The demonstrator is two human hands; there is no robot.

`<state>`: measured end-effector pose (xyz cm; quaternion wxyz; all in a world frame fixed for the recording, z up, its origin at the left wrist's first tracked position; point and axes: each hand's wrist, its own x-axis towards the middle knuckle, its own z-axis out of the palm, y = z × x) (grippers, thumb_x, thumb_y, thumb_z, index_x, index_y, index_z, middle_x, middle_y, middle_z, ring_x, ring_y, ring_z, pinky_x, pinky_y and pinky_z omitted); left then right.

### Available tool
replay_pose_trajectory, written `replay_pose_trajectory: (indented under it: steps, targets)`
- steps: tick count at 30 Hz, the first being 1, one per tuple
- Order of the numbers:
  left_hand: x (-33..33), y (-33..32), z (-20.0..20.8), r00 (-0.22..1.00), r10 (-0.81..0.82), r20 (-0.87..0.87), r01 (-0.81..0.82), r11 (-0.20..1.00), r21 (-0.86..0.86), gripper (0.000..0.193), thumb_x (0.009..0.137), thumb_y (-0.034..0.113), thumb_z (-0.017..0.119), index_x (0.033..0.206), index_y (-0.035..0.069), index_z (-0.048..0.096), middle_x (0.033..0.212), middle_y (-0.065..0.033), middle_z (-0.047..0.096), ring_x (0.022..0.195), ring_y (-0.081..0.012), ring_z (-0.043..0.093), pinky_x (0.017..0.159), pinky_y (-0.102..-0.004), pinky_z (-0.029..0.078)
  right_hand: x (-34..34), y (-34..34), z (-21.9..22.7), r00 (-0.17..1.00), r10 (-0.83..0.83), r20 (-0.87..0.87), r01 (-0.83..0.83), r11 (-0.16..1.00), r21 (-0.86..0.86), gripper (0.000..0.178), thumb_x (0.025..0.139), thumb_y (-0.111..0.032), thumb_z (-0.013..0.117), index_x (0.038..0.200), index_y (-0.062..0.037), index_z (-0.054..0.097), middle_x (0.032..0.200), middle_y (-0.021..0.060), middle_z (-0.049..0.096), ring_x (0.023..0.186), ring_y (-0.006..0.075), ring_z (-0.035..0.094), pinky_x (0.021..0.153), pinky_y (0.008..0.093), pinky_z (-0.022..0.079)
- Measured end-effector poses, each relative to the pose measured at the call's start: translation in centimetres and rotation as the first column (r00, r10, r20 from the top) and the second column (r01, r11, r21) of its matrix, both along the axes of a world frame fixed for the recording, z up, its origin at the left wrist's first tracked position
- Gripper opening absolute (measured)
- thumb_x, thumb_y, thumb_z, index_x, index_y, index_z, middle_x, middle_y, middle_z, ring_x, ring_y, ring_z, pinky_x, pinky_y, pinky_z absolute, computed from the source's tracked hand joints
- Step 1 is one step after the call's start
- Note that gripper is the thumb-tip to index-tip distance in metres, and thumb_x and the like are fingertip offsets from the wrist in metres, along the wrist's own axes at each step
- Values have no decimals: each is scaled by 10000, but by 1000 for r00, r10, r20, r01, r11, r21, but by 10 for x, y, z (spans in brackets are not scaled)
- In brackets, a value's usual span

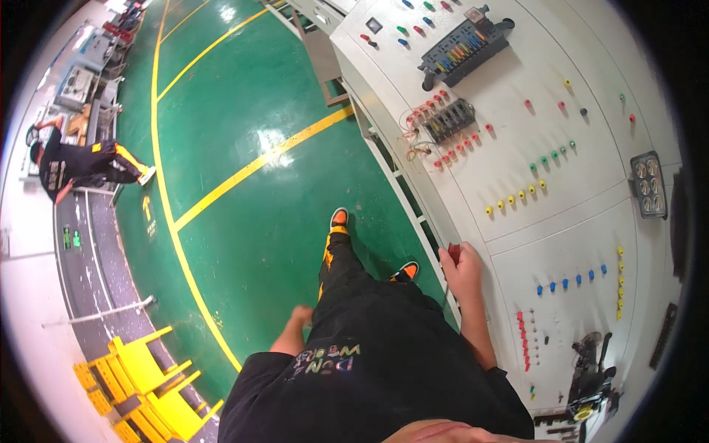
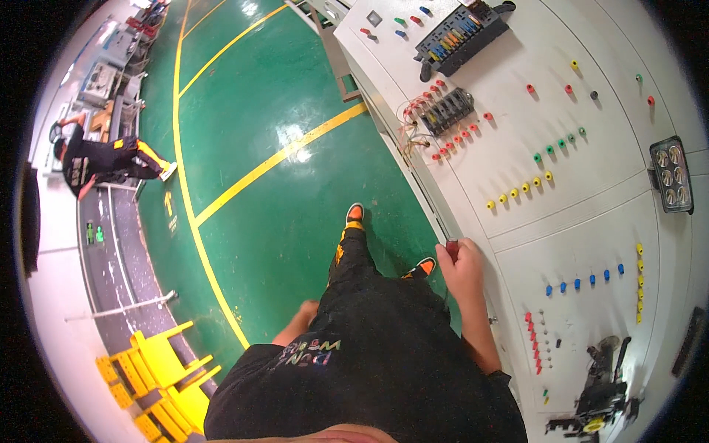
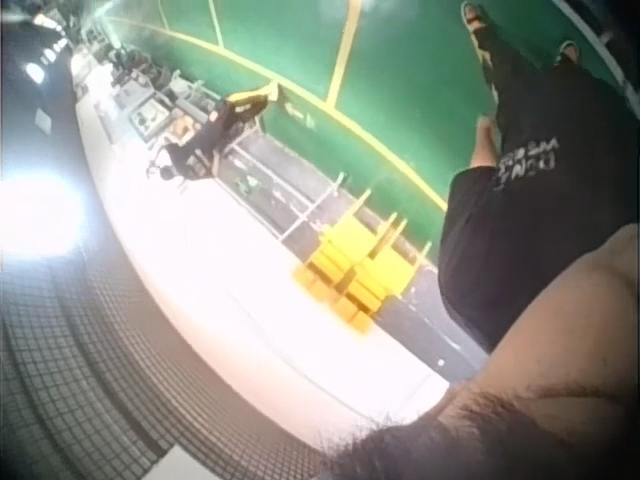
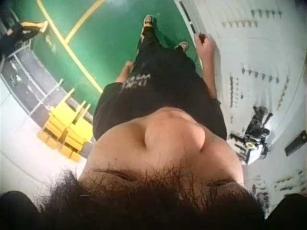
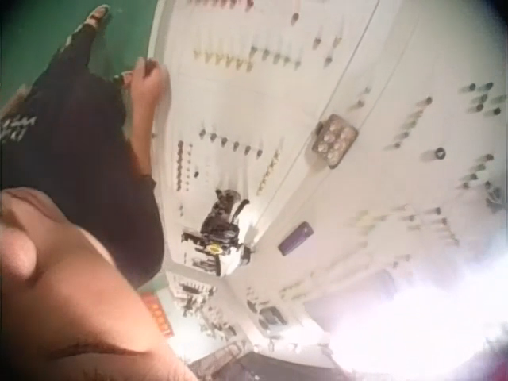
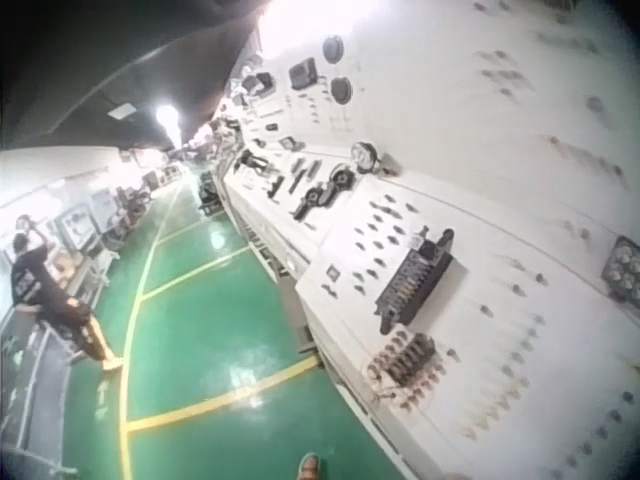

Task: The person manipulates levers and switches on a large white electrical panel, uses a screwdriver to tighten a screw on a terminal block, and handles a steering column switch assembly.

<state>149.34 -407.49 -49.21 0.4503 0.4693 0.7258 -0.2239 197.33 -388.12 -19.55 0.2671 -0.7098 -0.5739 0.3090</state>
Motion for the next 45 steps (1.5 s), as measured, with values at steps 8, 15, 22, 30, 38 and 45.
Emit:
replay_pose_trajectory:
  steps: [8,15,22,30,38,45]
  targets:
    - [-82,256,-66,741,-667,78,647,740,187,328,859,320,507,942,62,693,970,-198,673,908,-350,650,784,-460,513,-84,47,-4,943,-296,150,294,955,40,202,790,-112,619,904,25,525,839,177,545,785,356,561,696,389,453]
    - [-88,538,-15,839,188,511,-347,908,237,318,856,263,527,1008,7,641,861,-122,682,708,-189,654,562,-326,496,-89,-17,-144,814,-503,291,575,769,-278,263,762,-232,609,892,-9,560,722,195,593,681,340,609,614,421,453]
    - [-60,587,21,703,122,700,-352,915,194,275,884,236,532,1062,40,605,905,-65,668,695,-160,641,533,-290,471,-227,-273,-182,925,-379,-6,303,749,-589,205,860,-221,563,942,-35,583,863,88,606,819,282,589,718,349,456]
    - [34,533,73,701,-374,607,233,925,301,281,865,233,587,1000,-12,614,884,-128,677,782,-242,669,683,-332,518,-327,-209,-204,651,-745,146,501,277,-820,231,832,-240,590,900,-20,605,789,83,607,731,227,580,661,340,450]
    - [170,580,250,324,-754,571,362,656,662,256,869,211,594,1024,8,599,918,-160,670,813,-294,665,710,-370,511,-193,-54,-194,136,-991,21,836,103,-539,247,799,-247,629,770,-3,601,636,40,573,598,130,521,552,319,414]
    - [252,583,311,277,-730,624,249,682,688,404,836,356,646,1015,-6,616,875,-127,682,699,-224,658,656,-359,510,-113,116,-40,286,-847,-449,930,359,-84,213,838,-209,678,909,-10,647,601,-28,484,570,42,429,512,229,349]
